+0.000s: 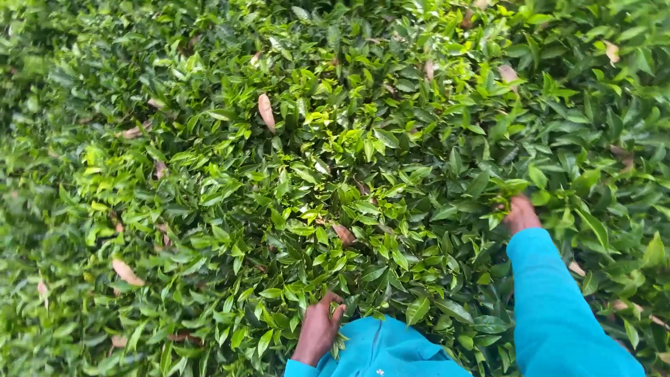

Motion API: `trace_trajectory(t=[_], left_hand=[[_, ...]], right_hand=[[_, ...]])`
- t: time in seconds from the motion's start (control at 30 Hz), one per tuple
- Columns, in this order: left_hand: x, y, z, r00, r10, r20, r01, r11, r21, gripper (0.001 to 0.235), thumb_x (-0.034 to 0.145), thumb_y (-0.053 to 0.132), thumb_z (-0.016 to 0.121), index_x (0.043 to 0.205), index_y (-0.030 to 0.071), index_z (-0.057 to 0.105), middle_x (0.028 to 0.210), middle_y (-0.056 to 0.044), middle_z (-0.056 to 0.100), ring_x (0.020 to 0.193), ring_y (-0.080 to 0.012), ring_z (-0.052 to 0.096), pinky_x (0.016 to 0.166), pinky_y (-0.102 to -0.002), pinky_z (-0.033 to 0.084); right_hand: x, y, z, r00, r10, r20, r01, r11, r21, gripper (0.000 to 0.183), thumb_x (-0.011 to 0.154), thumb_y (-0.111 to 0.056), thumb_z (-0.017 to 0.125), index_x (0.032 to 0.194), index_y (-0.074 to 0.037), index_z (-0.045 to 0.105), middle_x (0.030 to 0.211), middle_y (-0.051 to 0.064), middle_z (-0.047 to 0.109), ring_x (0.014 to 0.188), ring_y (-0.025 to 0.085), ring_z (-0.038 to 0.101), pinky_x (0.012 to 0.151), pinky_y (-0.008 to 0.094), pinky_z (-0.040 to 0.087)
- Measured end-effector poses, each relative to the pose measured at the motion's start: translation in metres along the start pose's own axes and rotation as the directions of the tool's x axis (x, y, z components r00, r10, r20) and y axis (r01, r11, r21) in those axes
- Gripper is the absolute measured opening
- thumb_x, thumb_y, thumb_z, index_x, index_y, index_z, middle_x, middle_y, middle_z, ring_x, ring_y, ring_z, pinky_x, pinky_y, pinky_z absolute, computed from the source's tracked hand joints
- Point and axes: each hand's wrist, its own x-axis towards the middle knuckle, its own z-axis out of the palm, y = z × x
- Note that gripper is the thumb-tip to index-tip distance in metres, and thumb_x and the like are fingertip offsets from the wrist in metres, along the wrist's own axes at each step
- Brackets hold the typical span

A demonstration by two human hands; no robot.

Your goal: Manually plucking tea leaves from bushes in a plantation.

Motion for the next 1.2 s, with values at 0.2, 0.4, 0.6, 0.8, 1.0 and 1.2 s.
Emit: trace_trajectory(t=[0.2,0.4,0.6,0.8,1.0,1.2], left_hand=[[-0.007,-0.025,0.009,0.996,0.025,-0.088,-0.032,0.997,-0.071,0.033,0.113,0.030,0.065,0.141,0.014,0.066,0.066,0.002,0.065,0.050,-0.0088,0.052,0.052,-0.028,0.057],[-0.008,-0.035,0.015,0.991,0.041,-0.130,-0.059,0.989,-0.133,0.021,0.113,0.027,0.067,0.130,0.016,0.068,0.070,0.000,0.066,0.051,-0.0086,0.051,0.057,-0.032,0.059],[-0.024,-0.040,0.005,0.994,-0.011,-0.113,-0.009,0.985,-0.174,0.015,0.113,0.025,0.066,0.126,0.018,0.067,0.072,0.001,0.066,0.056,-0.0088,0.053,0.056,-0.028,0.057],[-0.033,-0.066,-0.003,0.985,-0.134,-0.113,0.102,0.962,-0.255,0.020,0.114,0.028,0.064,0.130,0.020,0.072,0.069,0.004,0.061,0.052,-0.0059,0.045,0.050,-0.022,0.044],[-0.047,-0.101,-0.015,0.978,-0.203,-0.042,0.176,0.921,-0.348,0.015,0.110,0.027,0.074,0.098,0.016,0.075,0.087,-0.006,0.080,0.060,-0.0093,0.053,0.069,-0.031,0.059],[-0.037,-0.126,-0.012,0.979,-0.147,-0.142,0.067,0.888,-0.456,0.014,0.108,0.024,0.072,0.096,0.017,0.073,0.115,-0.010,0.087,0.084,-0.0156,0.081,0.101,-0.044,0.070]], right_hand=[[-0.087,0.003,-0.005,0.945,0.197,0.262,0.322,-0.705,-0.632,0.022,0.116,-0.034,0.059,0.118,-0.022,0.078,0.103,-0.003,0.080,0.073,0.008,0.074,0.046,0.018,0.051],[-0.248,0.041,-0.075,0.416,0.589,0.693,0.817,-0.576,-0.001,0.045,0.125,-0.009,0.050,0.086,-0.024,0.034,0.085,-0.003,0.039,0.077,0.012,0.035,0.073,0.033,0.034],[-0.316,0.105,-0.189,0.624,0.751,0.215,0.780,-0.614,-0.121,0.016,0.116,-0.011,0.065,0.100,-0.011,0.065,0.101,0.009,0.075,0.076,0.018,0.070,0.055,0.031,0.058],[-0.335,0.149,-0.299,0.698,0.697,-0.161,0.712,-0.656,0.250,0.026,0.109,-0.028,0.074,0.112,-0.004,0.083,0.116,0.019,0.082,0.105,0.033,0.077,0.099,0.054,0.062],[-0.365,0.141,-0.329,0.837,0.220,-0.501,0.474,-0.750,0.462,0.033,0.107,-0.034,0.067,0.116,-0.006,0.083,0.172,0.022,0.051,0.164,0.043,0.043,0.136,0.068,0.026],[-0.377,0.111,-0.324,0.633,0.716,-0.294,0.774,-0.577,0.260,0.036,0.115,-0.037,0.049,0.107,-0.011,0.072,0.115,0.014,0.073,0.110,0.030,0.067,0.099,0.052,0.054]])
